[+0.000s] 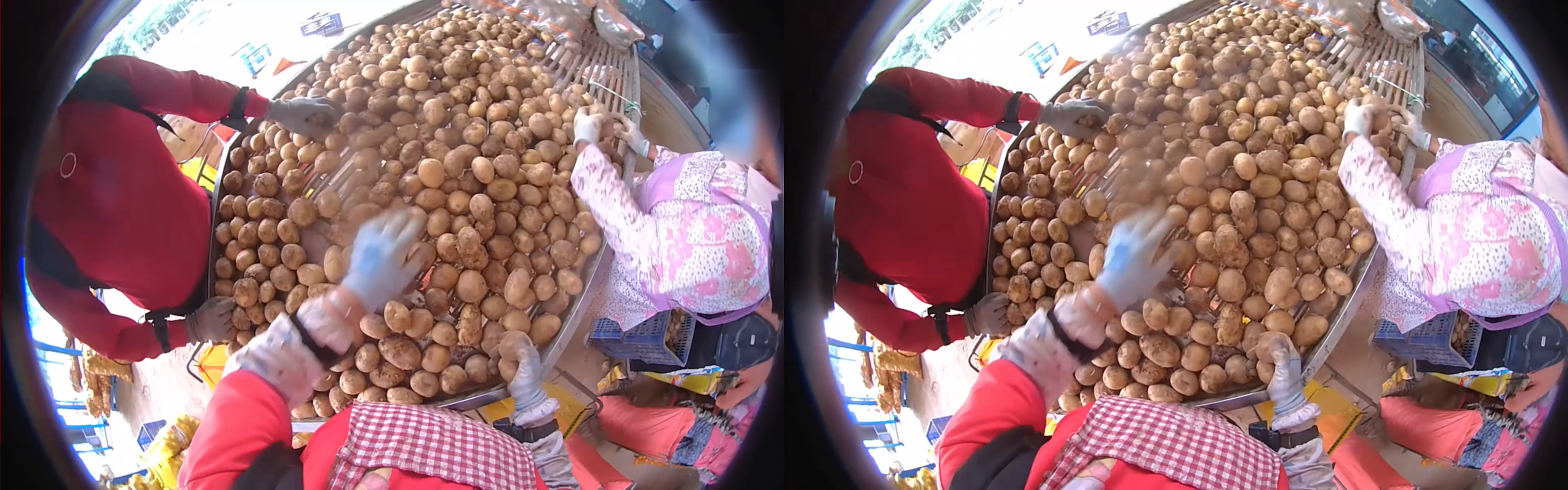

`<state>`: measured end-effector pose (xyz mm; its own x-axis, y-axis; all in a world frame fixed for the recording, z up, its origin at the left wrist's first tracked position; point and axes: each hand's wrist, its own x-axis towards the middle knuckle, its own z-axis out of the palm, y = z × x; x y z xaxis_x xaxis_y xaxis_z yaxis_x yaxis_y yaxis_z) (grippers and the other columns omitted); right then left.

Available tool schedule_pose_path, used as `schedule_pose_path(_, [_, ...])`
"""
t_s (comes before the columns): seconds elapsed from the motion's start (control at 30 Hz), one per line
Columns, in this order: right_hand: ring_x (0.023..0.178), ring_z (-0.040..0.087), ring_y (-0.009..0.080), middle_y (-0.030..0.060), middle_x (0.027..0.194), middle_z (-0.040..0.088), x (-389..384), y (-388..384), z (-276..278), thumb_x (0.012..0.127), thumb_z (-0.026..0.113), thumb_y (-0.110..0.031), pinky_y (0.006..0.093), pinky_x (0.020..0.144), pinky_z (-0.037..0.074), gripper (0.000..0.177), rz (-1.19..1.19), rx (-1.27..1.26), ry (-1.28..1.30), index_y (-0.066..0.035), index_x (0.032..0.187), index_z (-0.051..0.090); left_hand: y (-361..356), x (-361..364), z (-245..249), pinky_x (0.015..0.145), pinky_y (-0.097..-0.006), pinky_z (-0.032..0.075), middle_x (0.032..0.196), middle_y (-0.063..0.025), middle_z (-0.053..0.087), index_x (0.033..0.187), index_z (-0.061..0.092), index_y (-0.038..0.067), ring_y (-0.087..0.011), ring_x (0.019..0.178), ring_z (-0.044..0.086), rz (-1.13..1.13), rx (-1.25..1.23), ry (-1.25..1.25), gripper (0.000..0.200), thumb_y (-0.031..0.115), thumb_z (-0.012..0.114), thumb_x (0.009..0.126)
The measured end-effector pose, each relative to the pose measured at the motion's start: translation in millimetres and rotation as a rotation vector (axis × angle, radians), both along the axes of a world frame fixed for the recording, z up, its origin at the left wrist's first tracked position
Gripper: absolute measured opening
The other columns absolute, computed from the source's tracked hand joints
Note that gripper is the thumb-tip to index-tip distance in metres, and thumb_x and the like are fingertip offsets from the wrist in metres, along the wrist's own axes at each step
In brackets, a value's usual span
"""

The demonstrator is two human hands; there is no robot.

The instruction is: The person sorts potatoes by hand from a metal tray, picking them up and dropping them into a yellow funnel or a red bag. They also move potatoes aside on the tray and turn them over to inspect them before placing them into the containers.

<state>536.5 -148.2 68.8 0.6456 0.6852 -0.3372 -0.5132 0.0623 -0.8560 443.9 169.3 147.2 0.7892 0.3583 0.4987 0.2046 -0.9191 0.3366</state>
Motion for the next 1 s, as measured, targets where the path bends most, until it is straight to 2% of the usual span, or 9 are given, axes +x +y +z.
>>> schedule_pose_path(0.13, [0.063,0.059,0.0187,0.0112,0.083,0.062,-5.5,7.5,6.1,0.094,0.051,-0.045,0.0301,0.054,0.048,0.043,0.041,-0.089,-0.214,-0.003,0.103,0.055,41.0,44.8,-62.5,0.112,-0.0537,0.024,0.146,-0.0231,0.037,0.136,0.046,0.005,-0.041,0.136,0.033,0.158,0.279,0.252,0.064,0.039,0.06,0.084])
schedule_pose_path(0.3, [0.062,0.059,0.0172,0.0114,0.084,0.063,-4.3,7.4,5.9,0.092,0.053,-0.045,0.0292,0.054,0.049,0.043,0.032,-0.092,-0.151,-0.004,0.104,0.055,-5.5,-9.6,-66.6,0.115,-0.0575,0.014,0.151,-0.025,0.029,0.146,0.032,0.005,-0.0415,0.142,0.022,-0.041,0.037,0.438,0.076,0.043,0.057,0.085])
schedule_pose_path(0.4, [0.062,0.059,0.0176,0.0117,0.084,0.063,-7.6,9.0,9.9,0.092,0.053,-0.045,0.0289,0.054,0.049,0.044,0.031,-0.104,-0.114,-0.003,0.106,0.054,-25.0,-41.2,-29.3,0.108,-0.0517,0.034,0.135,-0.022,0.048,0.126,0.055,0.007,-0.0383,0.129,0.043,-0.108,0.064,0.319,0.049,0.035,0.056,0.087])
schedule_pose_path(0.47, [0.062,0.059,0.0177,0.0118,0.084,0.063,-7.4,9.1,9.4,0.092,0.053,-0.045,0.0288,0.054,0.049,0.044,0.032,-0.11,-0.112,-0.003,0.107,0.054,-7.6,-35.7,-5.4,0.086,-0.0428,0.051,0.106,-0.0137,0.062,0.095,0.062,0.008,-0.0316,0.102,0.06,-0.22,-0.328,0.766,0.019,0.024,0.057,0.086])
schedule_pose_path(0.5, [0.062,0.059,0.0178,0.0119,0.084,0.063,-6.2,8.1,9.5,0.092,0.053,-0.045,0.0286,0.054,0.049,0.045,0.049,-0.118,-0.125,-0.003,0.107,0.053,2.7,-30.1,-22.9,0.066,-0.0375,0.052,0.084,-0.0075,0.059,0.079,0.056,0.009,-0.0266,0.078,0.063,-0.098,-0.152,0.318,0.009,0.017,0.058,0.083])
schedule_pose_path(0.63, [0.067,0.059,0.0154,0.0073,0.085,0.061,-4.4,7.6,1.8,0.088,0.061,-0.029,0.0267,0.055,0.048,0.031,0.02,-0.057,-0.1,-0.002,0.103,0.056,75.2,45.8,-64.9,0.099,-0.0514,0.035,0.131,-0.0143,0.047,0.103,0.066,0.009,-0.0346,0.123,0.042,0.282,0.389,0.335,0.035,0.031,0.068,0.076])
schedule_pose_path(0.73, [0.072,0.057,0.0133,0.0051,0.085,0.06,-8.2,8.6,4.3,0.089,0.06,-0.027,0.0265,0.065,0.048,0.027,-0.02,-0.1,-0.108,-0.001,0.097,0.057,88.2,74.6,-62.1,0.104,-0.0508,0.031,0.14,-0.0154,0.04,0.116,0.063,0.006,-0.033,0.129,0.037,0.336,0.205,0.654,0.054,0.037,0.07,0.073])
schedule_pose_path(0.83, [0.062,0.058,0.0172,0.0099,0.086,0.062,-3.7,9.7,9.3,0.093,0.055,-0.035,0.0283,0.053,0.048,0.033,0.022,-0.079,-0.09,-0.003,0.101,0.055,90.3,80.8,-52.4,0.109,-0.0505,0.026,0.14,-0.0156,0.039,0.125,0.058,0.004,-0.0346,0.132,0.034,0.269,0.193,0.77,0.064,0.038,0.07,0.073])
schedule_pose_path(1.0, [0.062,0.057,0.0191,0.011,0.084,0.062,-11.7,12.6,27.3,0.094,0.05,-0.051,0.0298,0.053,0.048,0.048,-0.008,-0.058,0.042,-0.004,0.093,0.059,80.4,38.3,-56.1,0.108,-0.0522,0.026,0.149,-0.0165,0.032,0.133,0.054,0.006,-0.0385,0.135,0.03,0.238,0.328,0.729,0.07,0.037,0.069,0.072])
